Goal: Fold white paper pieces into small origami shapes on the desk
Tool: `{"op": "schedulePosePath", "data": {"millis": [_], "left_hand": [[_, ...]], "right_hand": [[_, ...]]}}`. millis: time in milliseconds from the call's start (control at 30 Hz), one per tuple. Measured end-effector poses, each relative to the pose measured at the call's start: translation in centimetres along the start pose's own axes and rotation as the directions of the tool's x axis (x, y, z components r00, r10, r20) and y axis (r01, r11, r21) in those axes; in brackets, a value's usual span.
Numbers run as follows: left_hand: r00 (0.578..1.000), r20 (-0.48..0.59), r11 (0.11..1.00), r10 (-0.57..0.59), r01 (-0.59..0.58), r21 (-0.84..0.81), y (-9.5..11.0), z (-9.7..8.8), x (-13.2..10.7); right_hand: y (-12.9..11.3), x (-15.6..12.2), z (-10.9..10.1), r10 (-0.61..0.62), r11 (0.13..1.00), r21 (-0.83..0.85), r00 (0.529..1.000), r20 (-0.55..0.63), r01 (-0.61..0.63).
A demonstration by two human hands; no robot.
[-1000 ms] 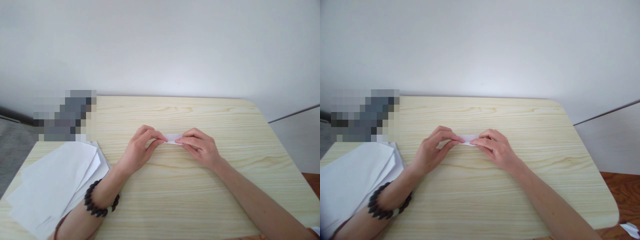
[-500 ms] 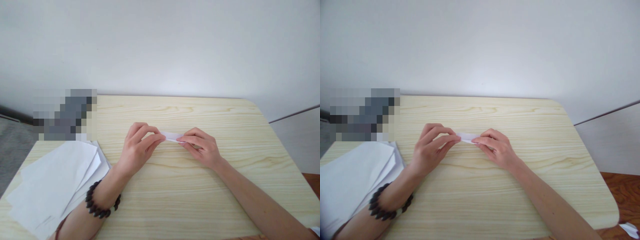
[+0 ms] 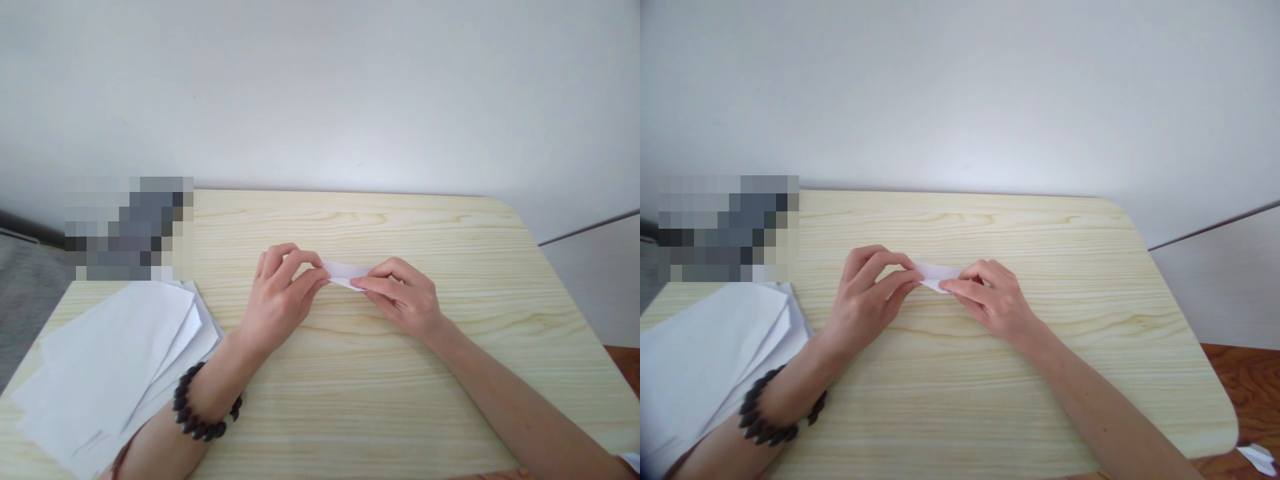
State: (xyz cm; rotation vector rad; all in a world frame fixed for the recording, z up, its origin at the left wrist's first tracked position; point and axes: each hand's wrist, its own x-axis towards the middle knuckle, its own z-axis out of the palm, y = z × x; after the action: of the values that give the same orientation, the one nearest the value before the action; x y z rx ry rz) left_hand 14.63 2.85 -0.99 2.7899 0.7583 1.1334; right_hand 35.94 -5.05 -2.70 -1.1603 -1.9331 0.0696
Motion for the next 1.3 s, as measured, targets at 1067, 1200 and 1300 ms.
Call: {"op": "schedulePosePath", "data": {"millis": [1067,1200,1300], "left_hand": [[0.988,-0.045,0.980,-0.145,0.137,-0.146,-0.78,0.40,0.05],[0.988,-0.039,0.973,-0.149,0.140,-0.182,-0.70,0.22,0.08],[0.986,-0.024,0.965,-0.164,0.155,-0.212,-0.75,0.17,0.05]], "right_hand": [[0.05,0.74,0.33,0.162,0.982,-0.067,0.965,-0.204,-0.179],[0.08,0.62,0.44,0.185,0.979,-0.048,0.961,-0.204,-0.198],[0.08,0.66,0.39,0.184,0.979,-0.055,0.971,-0.155,-0.194]]}}
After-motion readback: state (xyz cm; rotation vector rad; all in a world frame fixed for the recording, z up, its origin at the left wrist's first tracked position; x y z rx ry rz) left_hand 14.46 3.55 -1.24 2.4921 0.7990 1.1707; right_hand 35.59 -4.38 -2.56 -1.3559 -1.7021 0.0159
